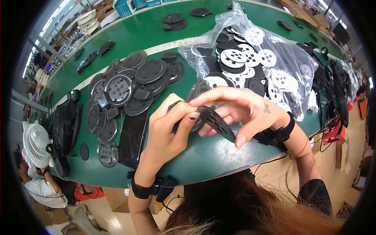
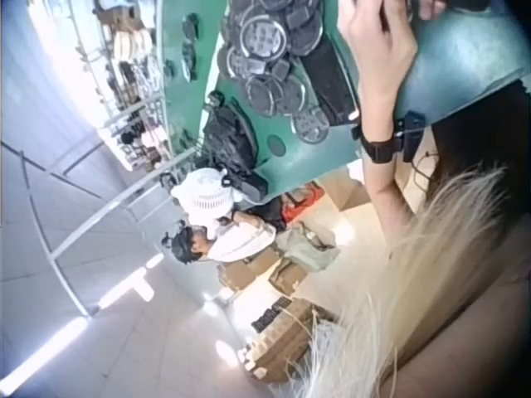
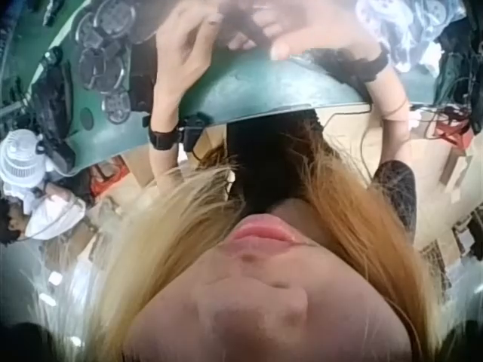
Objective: Assembling small plastic components by inserting white discs into black circular frames on a factory workbench.
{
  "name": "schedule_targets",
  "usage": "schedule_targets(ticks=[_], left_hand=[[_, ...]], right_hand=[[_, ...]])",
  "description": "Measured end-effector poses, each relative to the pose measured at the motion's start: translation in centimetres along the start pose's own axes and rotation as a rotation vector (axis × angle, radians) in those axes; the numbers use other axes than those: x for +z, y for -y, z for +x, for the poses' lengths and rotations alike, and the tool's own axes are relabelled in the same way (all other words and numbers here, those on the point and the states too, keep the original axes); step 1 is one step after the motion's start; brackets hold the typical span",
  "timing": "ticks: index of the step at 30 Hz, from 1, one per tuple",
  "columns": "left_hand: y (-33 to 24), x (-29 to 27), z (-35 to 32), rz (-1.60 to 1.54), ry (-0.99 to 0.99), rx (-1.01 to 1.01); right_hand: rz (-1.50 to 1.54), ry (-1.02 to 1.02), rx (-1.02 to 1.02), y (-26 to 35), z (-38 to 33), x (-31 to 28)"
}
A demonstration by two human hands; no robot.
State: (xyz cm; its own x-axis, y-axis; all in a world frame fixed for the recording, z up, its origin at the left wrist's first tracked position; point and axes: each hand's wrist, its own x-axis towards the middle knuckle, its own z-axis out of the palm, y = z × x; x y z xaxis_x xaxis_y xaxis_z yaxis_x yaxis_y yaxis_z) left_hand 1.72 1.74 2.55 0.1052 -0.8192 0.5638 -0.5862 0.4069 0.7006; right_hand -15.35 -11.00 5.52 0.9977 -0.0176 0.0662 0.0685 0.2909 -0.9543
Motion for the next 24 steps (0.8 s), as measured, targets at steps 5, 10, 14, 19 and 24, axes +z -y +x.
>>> schedule_targets(ticks=[5, 10, 14, 19, 24], left_hand=[[-0.3, 0.3, 0.1, 0.074, -0.081, -0.012], [-0.1, 0.0, 0.0, 0.052, -0.182, -0.056], [-1.0, -0.5, -0.3, -0.309, -0.248, -0.241], [-1.3, 0.1, -0.1, -0.280, -0.341, -0.213], [-1.4, 0.1, 0.0, -0.418, -0.332, -0.213]], right_hand=[[-0.032, -0.029, -0.091, -0.2, -0.2, -0.5], [-0.053, -0.038, -0.082, 0.1, -0.3, -0.6], [-0.096, -0.144, -0.136, 0.1, -0.4, -1.7], [-0.224, -0.314, -0.167, 0.2, -0.1, -2.3], [-0.199, -0.258, -0.165, -0.4, 0.0, -3.0]])
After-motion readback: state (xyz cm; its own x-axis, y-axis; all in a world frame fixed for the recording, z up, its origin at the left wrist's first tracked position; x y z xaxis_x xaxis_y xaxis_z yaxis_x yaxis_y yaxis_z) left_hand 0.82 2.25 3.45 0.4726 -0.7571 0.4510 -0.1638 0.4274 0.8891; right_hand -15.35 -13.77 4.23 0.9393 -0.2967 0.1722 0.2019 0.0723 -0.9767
